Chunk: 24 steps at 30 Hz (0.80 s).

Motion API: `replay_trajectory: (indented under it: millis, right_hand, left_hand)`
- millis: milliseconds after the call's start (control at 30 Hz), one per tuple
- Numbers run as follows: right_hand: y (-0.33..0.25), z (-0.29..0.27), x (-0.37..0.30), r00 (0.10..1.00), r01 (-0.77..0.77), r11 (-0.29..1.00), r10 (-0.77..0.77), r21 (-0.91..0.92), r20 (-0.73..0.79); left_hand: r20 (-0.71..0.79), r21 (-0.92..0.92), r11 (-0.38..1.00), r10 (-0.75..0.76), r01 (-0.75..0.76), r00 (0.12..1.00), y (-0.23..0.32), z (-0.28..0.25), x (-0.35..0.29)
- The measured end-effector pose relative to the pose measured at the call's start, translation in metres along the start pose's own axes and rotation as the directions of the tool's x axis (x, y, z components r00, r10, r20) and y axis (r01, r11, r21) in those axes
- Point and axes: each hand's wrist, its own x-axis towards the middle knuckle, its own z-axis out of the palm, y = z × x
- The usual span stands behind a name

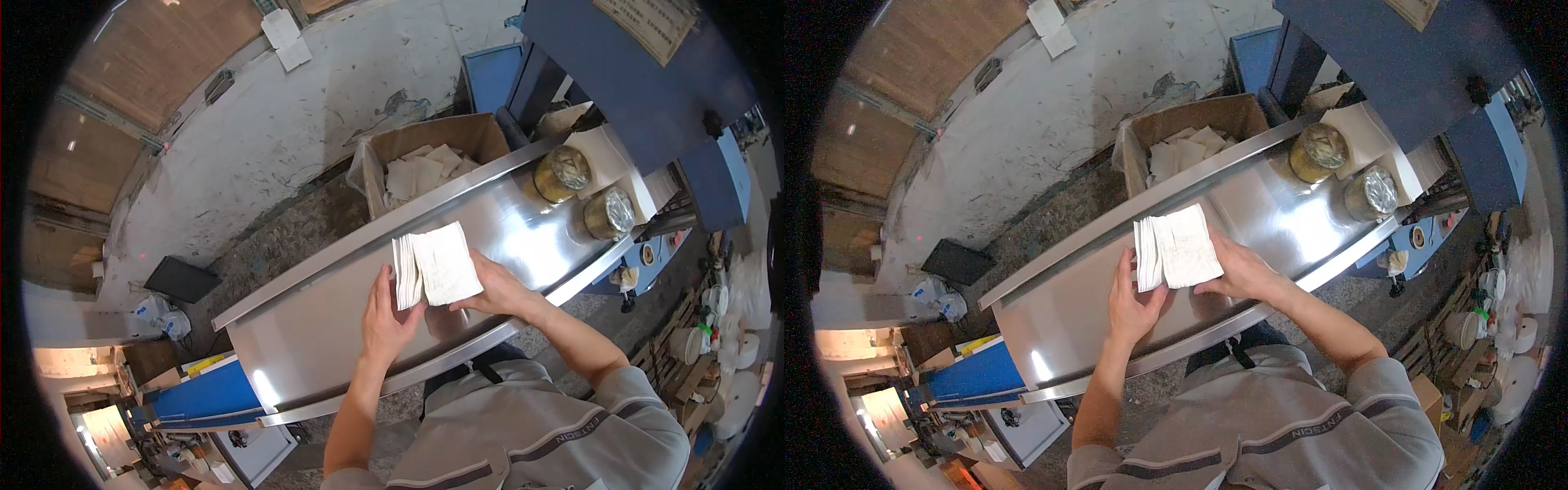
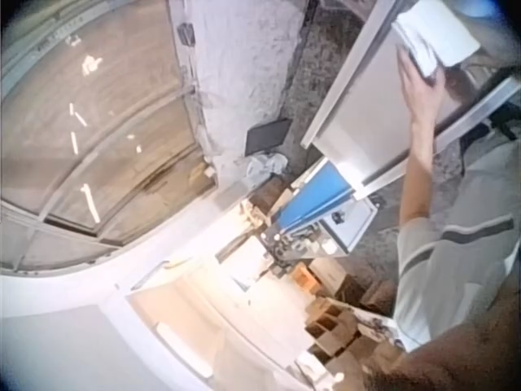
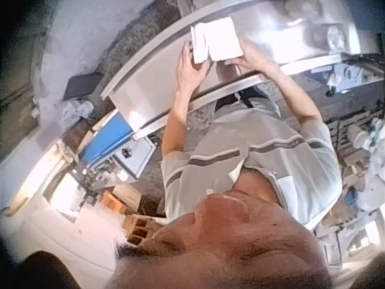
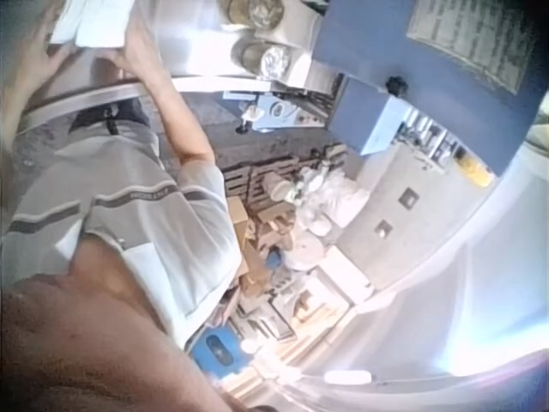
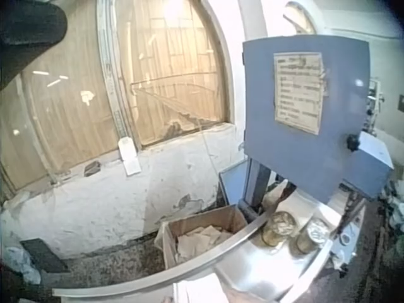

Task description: Collecting, inspecting, and organizing stacks of napkins from a processing machine.

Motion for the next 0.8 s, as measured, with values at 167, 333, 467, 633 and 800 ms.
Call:
replay_trajectory:
  millis: [167,333,467,633,800]
  right_hand:
    - [-0.001,0.001,0.000,1.000,0.014,1.000,-0.014,0.010,-0.007]
    - [-0.002,0.004,0.000,1.000,0.008,1.000,-0.008,0.021,-0.026]
    - [-0.004,0.003,0.000,1.000,-0.027,0.999,0.027,0.032,-0.006]
    - [0.006,0.007,0.002,0.996,0.085,0.996,-0.085,-0.026,0.013]
    - [0.000,0.002,0.001,0.999,0.019,1.000,-0.020,0.022,0.047]
  left_hand:
    - [-0.115,0.066,0.994,0.099,-0.092,0.988,0.001,0.009,-0.003]
    - [-0.271,0.163,0.986,0.076,-0.033,0.960,0.002,0.036,-0.011]
    - [-0.245,0.024,1.000,0.005,0.001,0.969,0.019,0.041,-0.009]
    - [0.042,-0.242,0.966,-0.086,0.094,0.995,0.014,0.030,-0.015]
    - [0.073,-0.139,0.989,-0.042,0.052,0.996,-0.001,0.026,-0.008]
